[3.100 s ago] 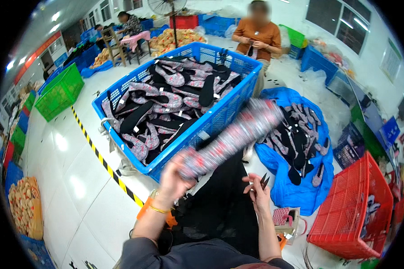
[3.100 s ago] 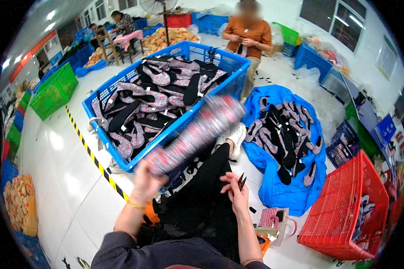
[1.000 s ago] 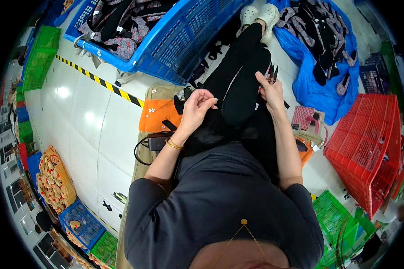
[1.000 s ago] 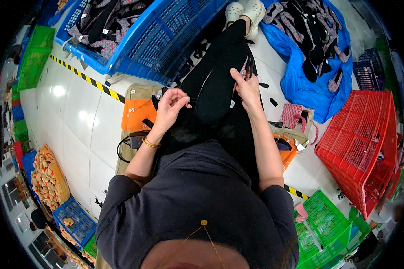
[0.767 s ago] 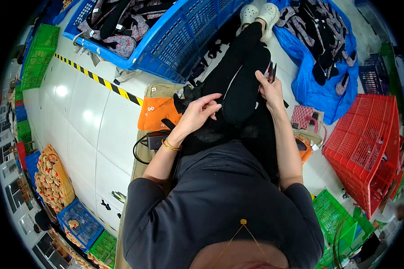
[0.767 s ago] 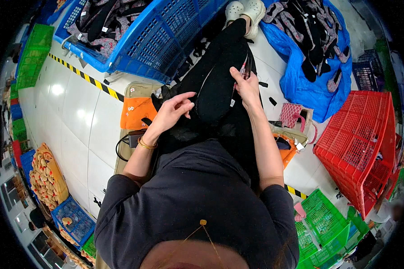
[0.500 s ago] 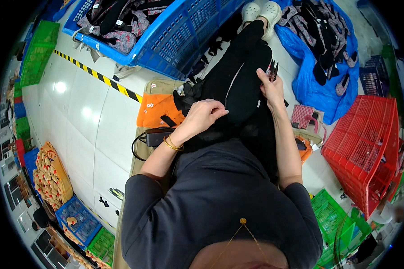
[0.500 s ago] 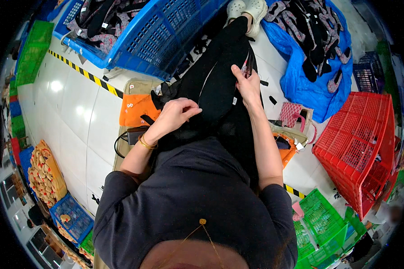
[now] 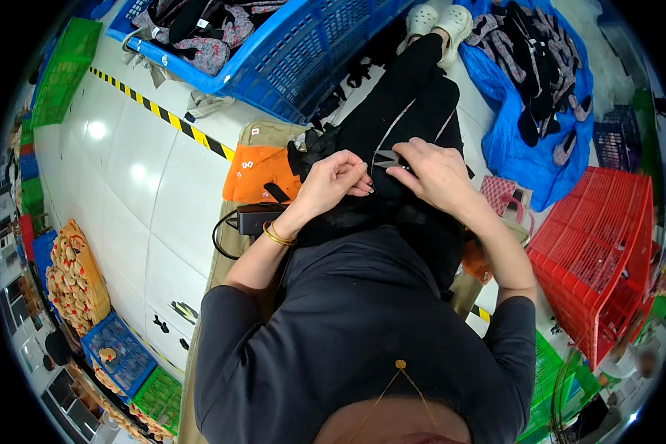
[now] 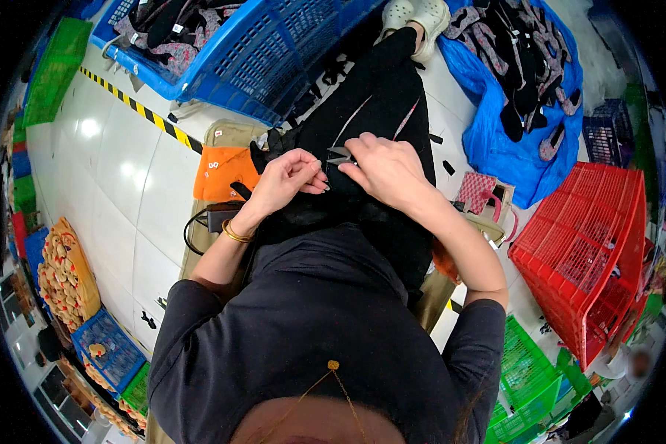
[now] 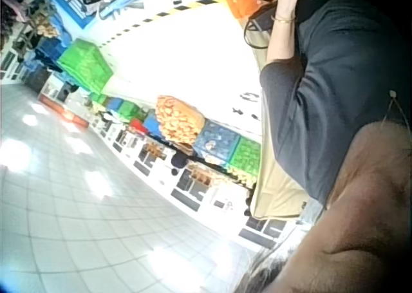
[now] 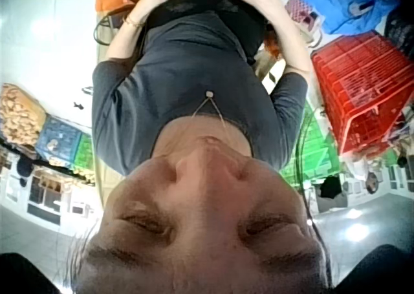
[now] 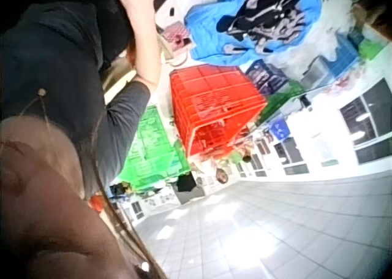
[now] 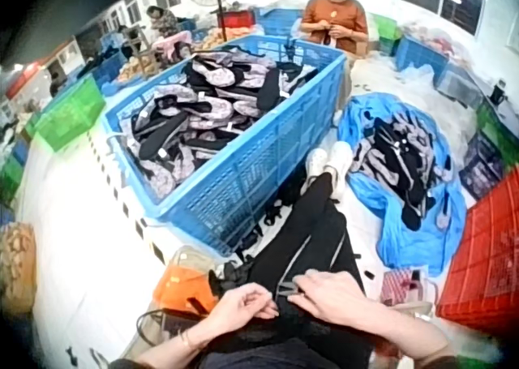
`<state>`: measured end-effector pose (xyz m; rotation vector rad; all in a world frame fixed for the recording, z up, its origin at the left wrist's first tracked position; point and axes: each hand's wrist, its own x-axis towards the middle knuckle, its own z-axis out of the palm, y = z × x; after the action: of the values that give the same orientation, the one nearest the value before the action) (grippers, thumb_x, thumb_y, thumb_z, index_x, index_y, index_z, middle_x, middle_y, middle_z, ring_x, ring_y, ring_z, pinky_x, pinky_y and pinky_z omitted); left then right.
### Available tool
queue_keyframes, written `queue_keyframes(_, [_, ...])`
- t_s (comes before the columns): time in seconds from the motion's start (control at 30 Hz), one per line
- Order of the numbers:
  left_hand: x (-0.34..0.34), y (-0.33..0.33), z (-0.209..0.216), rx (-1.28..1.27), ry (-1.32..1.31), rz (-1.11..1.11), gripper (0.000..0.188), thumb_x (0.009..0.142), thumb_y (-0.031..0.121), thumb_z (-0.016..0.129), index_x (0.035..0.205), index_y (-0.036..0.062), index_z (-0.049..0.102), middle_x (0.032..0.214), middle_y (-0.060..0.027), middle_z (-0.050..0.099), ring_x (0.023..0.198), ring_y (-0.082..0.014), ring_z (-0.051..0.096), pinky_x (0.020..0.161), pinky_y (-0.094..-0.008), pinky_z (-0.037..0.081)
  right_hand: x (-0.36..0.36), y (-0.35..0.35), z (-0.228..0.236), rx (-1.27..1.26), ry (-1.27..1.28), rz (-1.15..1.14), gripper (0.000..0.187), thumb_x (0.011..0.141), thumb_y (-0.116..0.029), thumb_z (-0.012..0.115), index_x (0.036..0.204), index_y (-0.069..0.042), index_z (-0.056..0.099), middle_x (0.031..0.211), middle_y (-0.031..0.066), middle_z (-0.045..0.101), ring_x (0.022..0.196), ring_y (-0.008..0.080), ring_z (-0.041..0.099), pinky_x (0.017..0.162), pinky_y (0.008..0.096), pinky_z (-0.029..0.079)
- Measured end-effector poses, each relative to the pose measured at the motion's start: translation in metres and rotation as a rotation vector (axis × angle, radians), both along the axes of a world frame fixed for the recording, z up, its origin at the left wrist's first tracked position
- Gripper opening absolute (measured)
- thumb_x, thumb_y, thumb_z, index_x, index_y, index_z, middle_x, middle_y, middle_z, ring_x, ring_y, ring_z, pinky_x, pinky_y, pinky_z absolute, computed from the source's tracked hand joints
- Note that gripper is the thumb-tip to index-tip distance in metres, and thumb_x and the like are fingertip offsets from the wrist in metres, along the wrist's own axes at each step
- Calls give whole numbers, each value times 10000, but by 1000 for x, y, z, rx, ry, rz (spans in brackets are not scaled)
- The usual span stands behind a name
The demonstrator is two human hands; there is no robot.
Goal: The person sits on a low stool and repeatedly picks up floral-patterned slippers from a blue crate. They use small scissors to trim loose threads and excess fabric from the slipper edges, then place the finished items into a red crate.
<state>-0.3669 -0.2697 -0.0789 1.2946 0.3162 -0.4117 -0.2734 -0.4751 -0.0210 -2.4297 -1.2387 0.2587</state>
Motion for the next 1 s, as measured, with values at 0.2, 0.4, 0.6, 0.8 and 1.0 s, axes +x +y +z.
queue_keyframes(0.2, [-2,0,-4,77,-75,-12,159,979,123,534,939,-29,563,834,-82,662,765,-136,679,697,-254,577,2,24,0,-177,-145,157,191,815,-206,655,854,-30,593,768,112,608,704,253,656,590,345,513])
queue_keyframes(0.4, [-6,2,-2,169,-121,-74,170,986,135,532,973,-31,570,842,-80,665,782,-132,672,714,-255,567,3,44,1,-293,-165,154,107,740,-85,622,813,-10,599,757,144,649,695,258,686,609,330,538])
queue_keyframes(0.6, [-8,8,-1,243,-166,-63,160,978,130,539,940,-22,569,771,-54,645,689,-103,649,639,-239,548,7,33,10,-225,-64,101,255,848,-251,650,862,-9,573,765,154,628,677,327,661,588,402,520])
queue_keyframes(0.8, [-8,6,0,351,-186,-64,139,958,128,560,906,1,579,666,-36,621,588,-79,604,545,-228,499,-11,29,9,-273,-51,204,275,855,-267,648,849,-4,567,745,145,619,694,304,664,590,383,516])
queue_keyframes(1.0, [-2,26,9,518,-173,29,136,942,151,592,961,16,595,691,-48,627,599,-139,597,573,-278,493,-8,18,-1,-185,25,30,251,874,-273,637,905,-28,589,805,129,640,731,303,659,629,389,513])
